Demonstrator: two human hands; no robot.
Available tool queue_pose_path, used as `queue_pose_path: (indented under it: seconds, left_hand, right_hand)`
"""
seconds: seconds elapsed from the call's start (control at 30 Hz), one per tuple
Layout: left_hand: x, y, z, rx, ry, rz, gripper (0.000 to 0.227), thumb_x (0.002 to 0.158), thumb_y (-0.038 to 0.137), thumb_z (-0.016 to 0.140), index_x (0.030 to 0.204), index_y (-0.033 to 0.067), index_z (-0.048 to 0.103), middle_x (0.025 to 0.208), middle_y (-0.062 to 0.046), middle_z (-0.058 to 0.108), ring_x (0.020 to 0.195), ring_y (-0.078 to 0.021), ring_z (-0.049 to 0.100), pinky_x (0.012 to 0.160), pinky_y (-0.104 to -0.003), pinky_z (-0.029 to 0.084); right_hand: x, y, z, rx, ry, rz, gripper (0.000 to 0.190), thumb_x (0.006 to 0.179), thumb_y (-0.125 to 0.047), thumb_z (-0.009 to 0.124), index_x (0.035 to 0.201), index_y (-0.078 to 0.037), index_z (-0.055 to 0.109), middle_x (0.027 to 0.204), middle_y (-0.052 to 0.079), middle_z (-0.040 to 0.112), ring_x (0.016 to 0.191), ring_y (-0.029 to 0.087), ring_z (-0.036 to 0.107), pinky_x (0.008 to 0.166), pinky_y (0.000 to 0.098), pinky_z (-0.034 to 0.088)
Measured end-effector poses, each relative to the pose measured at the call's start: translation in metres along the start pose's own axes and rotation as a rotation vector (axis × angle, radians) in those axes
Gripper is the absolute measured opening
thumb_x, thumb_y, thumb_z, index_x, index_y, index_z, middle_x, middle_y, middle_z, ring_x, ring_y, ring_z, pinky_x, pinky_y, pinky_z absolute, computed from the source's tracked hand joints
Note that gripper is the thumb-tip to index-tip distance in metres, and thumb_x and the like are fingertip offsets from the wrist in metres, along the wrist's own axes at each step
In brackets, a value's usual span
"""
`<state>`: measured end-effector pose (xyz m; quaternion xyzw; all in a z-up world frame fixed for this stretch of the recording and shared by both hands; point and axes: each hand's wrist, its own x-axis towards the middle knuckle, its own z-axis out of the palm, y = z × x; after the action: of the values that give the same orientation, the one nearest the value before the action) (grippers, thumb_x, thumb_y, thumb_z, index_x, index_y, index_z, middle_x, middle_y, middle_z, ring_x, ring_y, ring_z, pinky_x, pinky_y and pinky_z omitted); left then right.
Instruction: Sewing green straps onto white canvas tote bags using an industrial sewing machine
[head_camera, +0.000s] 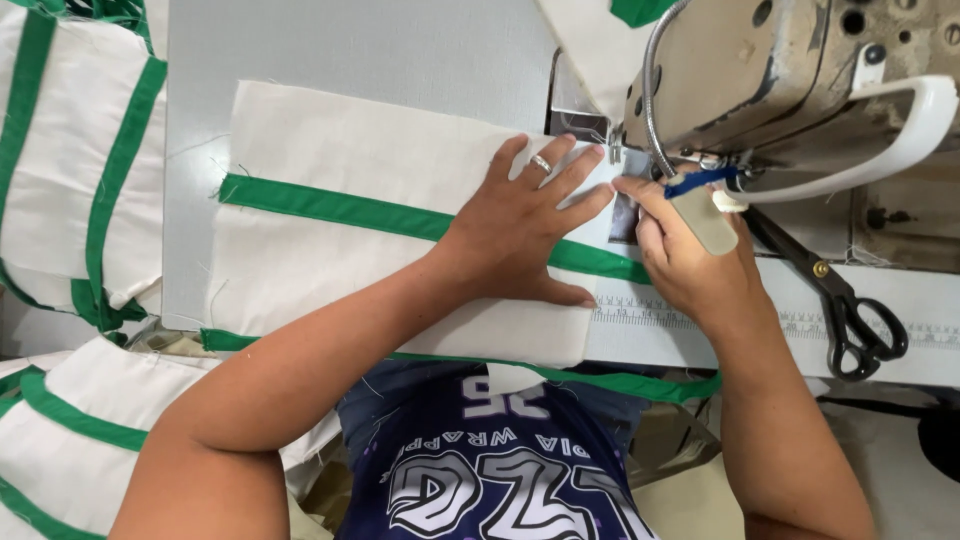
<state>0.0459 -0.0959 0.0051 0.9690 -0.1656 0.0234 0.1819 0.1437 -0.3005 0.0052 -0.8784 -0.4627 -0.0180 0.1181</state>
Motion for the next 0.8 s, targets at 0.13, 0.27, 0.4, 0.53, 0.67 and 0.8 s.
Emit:
queue_pose_path:
  seconds: [0.13,0.27,0.4,0.53,0.67,0.8]
  left_hand:
    - [0.003,0.000,-0.002,-0.009,-0.020,0.009,0.094,0.068,0.072,0.075,0.135,0.0107,0.048,0.144,-0.022,0.039,0.136,-0.0424,0.030,0.104,-0.070,0.020]
    - [0.007,-0.006,0.010,0.090,0.066,0.000,0.095,0.066,0.082,0.067,0.133,0.0157,0.050,0.145,-0.019,0.039,0.135,-0.0396,0.033,0.105,-0.063,0.021]
    - [0.010,-0.011,0.016,0.126,0.154,0.009,0.093,0.065,0.087,0.062,0.131,0.0210,0.055,0.147,-0.020,0.036,0.133,-0.0416,0.036,0.106,-0.059,0.020]
    - [0.015,-0.015,0.018,0.140,0.176,0.006,0.093,0.068,0.088,0.057,0.134,0.0221,0.055,0.147,-0.021,0.037,0.132,-0.0417,0.036,0.105,-0.060,0.022]
    - [0.020,-0.024,0.014,0.026,0.259,0.002,0.072,0.069,0.077,0.064,0.114,0.0207,0.064,0.138,-0.019,0.044,0.128,-0.0399,0.038,0.102,-0.061,0.025]
    - [0.039,-0.049,0.002,0.004,0.685,0.139,0.018,0.082,0.024,0.066,0.093,0.0109,0.071,0.109,-0.013,0.060,0.105,-0.0332,0.054,0.084,-0.046,0.043]
  right_hand:
    - [0.005,-0.012,-0.020,0.015,-0.047,0.038,0.036,0.095,-0.012,0.045,0.123,-0.023,0.066,0.094,0.013,0.060,0.098,0.040,0.062,0.076,0.0528,0.051]
    - [-0.005,0.001,-0.036,0.062,-0.181,0.259,0.023,0.095,-0.024,0.052,0.106,-0.009,0.065,0.087,0.023,0.063,0.086,0.046,0.057,0.075,0.0554,0.042]
    - [-0.025,0.015,-0.065,-0.034,-0.259,0.456,0.030,0.101,-0.022,0.048,0.110,-0.001,0.067,0.099,0.024,0.066,0.089,0.042,0.057,0.076,0.0504,0.041]
    - [-0.075,0.057,-0.054,-0.075,-0.022,0.316,0.029,0.097,-0.015,0.064,0.121,0.000,0.072,0.103,0.016,0.068,0.098,0.035,0.060,0.090,0.0469,0.044]
    - [-0.100,0.084,-0.021,-0.115,0.062,0.291,0.032,0.096,-0.019,0.074,0.120,0.002,0.070,0.105,0.024,0.060,0.100,0.041,0.053,0.086,0.0487,0.041]
    - [-0.108,0.095,-0.002,-0.112,0.200,0.159,0.025,0.104,-0.011,0.063,0.119,0.009,0.067,0.105,0.026,0.054,0.100,0.043,0.051,0.082,0.0502,0.043]
